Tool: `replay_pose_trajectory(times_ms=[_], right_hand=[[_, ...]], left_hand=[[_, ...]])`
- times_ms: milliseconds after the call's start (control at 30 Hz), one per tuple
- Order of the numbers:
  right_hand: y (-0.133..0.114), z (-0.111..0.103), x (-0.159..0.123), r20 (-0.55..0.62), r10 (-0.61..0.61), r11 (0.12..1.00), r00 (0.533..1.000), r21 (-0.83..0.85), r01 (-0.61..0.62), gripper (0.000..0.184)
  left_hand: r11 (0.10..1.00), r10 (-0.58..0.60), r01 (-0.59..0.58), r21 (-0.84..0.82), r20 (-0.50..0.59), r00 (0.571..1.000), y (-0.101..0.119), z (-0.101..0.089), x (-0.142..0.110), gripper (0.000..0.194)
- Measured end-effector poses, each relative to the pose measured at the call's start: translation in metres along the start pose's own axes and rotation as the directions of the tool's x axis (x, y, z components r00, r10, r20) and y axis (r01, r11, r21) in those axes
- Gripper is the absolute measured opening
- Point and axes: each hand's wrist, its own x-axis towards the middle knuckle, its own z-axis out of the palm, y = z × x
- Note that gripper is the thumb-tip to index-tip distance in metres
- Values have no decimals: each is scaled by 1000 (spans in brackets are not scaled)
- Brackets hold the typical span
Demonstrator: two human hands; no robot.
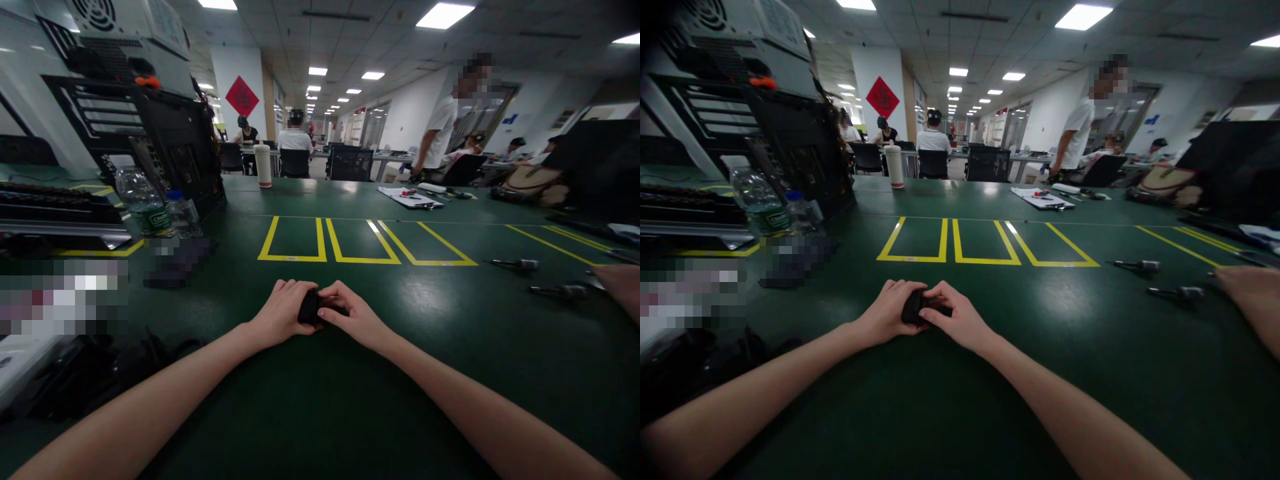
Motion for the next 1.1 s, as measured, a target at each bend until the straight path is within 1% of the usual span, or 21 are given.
replay_pose_trajectory(times_ms=[100, 200, 300, 367, 533, 700, 867, 1033, 1100], right_hand=[[-1, 0, 0, 17, 19, 1000, 1000, -10, -19, 24], [-3, -1, -2, 60, 55, 998, 997, -6, -55, 26], [-4, -2, -4, 84, 43, 999, 996, 1, -43, 31], [-5, -2, -4, 77, 30, 1000, 997, -6, -29, 32], [-3, 1, -3, 48, 46, 999, 998, 20, -47, 24], [-3, 1, -2, 35, 56, 998, 998, 1, -57, 28], [-4, -1, -5, 26, -10, 996, 1000, -91, 13, 32], [-5, 0, -4, 24, -4, 1000, 1000, -23, 4, 21], [-5, 1, -3, 22, 13, 1000, 1000, -6, -13, 22]], left_hand=[[1000, 3, -3, -20, 16, 1000, 2, -3, -1, 54], [1000, -1, 2, -24, 38, 999, 5, -8, -1, 53], [1000, -4, 5, -16, 53, 999, 6, -10, -1, 54], [1000, -5, 6, -16, 55, 998, 6, -10, -1, 54], [1000, -6, 7, -30, 48, 999, 7, -10, -1, 53], [999, -18, 20, -41, 57, 998, 9, -12, -1, 51], [999, -12, 14, -33, 50, 999, 7, -10, -2, 53], [1000, -10, 10, -7, 38, 999, 5, -7, 0, 54], [1000, -9, 9, -12, 47, 999, 6, -8, 0, 53]])
